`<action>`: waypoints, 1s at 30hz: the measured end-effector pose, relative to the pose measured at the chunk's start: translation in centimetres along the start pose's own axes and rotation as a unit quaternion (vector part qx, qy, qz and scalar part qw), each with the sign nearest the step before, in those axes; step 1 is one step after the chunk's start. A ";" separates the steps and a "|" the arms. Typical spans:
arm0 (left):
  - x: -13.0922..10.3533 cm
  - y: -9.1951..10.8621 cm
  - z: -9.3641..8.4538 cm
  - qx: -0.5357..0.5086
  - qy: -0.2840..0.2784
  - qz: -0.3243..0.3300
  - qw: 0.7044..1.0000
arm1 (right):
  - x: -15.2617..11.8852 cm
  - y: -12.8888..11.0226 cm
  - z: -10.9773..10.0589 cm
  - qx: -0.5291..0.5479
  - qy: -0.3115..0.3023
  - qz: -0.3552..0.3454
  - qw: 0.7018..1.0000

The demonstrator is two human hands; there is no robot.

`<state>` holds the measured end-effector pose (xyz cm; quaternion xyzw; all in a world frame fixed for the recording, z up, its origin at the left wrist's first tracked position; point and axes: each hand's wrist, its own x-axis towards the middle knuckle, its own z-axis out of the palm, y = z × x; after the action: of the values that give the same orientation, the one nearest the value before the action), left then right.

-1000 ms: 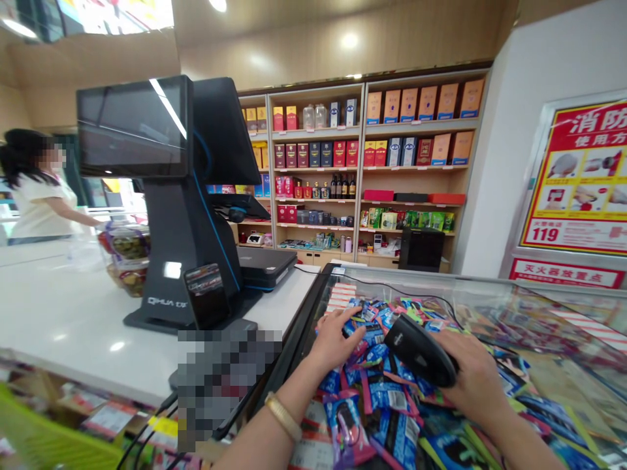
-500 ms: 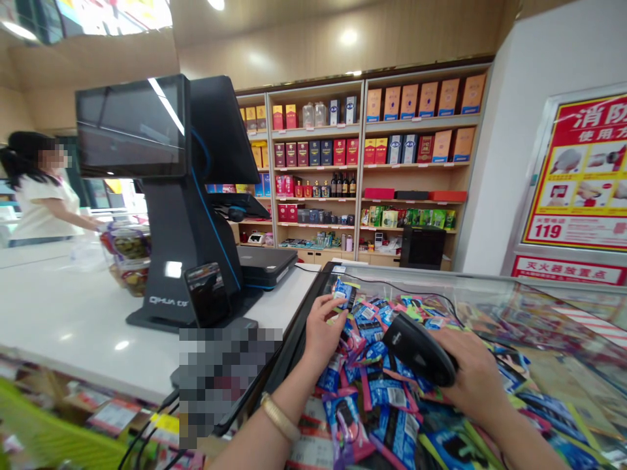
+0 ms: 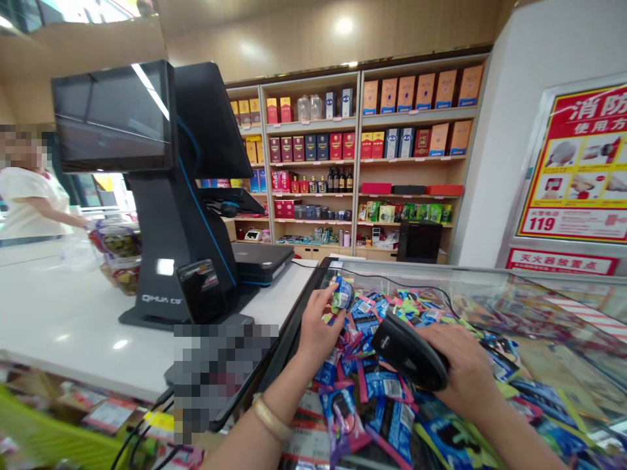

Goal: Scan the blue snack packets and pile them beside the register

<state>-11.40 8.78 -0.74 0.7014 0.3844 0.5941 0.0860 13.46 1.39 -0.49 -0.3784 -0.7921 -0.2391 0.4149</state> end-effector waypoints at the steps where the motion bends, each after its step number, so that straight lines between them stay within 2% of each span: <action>1: -0.1 0.1 0.0 0.005 -0.003 0.013 1.000 | 0.0 -0.1 0.0 0.000 -0.002 0.006 1.000; 8: -0.3 0.3 0.1 0.019 0.005 0.087 0.996 | 0.2 -0.1 0.1 -0.009 -0.008 0.005 1.000; 20: -0.3 0.5 0.1 0.015 0.005 0.088 0.996 | -0.1 -0.1 0.4 -0.003 0.002 0.010 1.000; 26: -0.3 0.5 0.2 0.000 0.003 0.056 0.998 | -0.2 0.1 0.3 -0.002 -0.011 0.014 1.000; 28: -0.2 0.3 0.4 -0.029 0.012 0.019 0.999 | -0.2 0.1 0.2 0.003 -0.015 0.009 1.000; 30: 0.1 -0.3 0.4 -0.081 0.049 -0.056 0.994 | -0.1 0.2 0.2 0.001 -0.012 0.002 1.000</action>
<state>-11.16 9.19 -0.94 0.6397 0.3772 0.6510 0.1572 13.55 1.54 -0.68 -0.3821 -0.7969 -0.2327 0.4059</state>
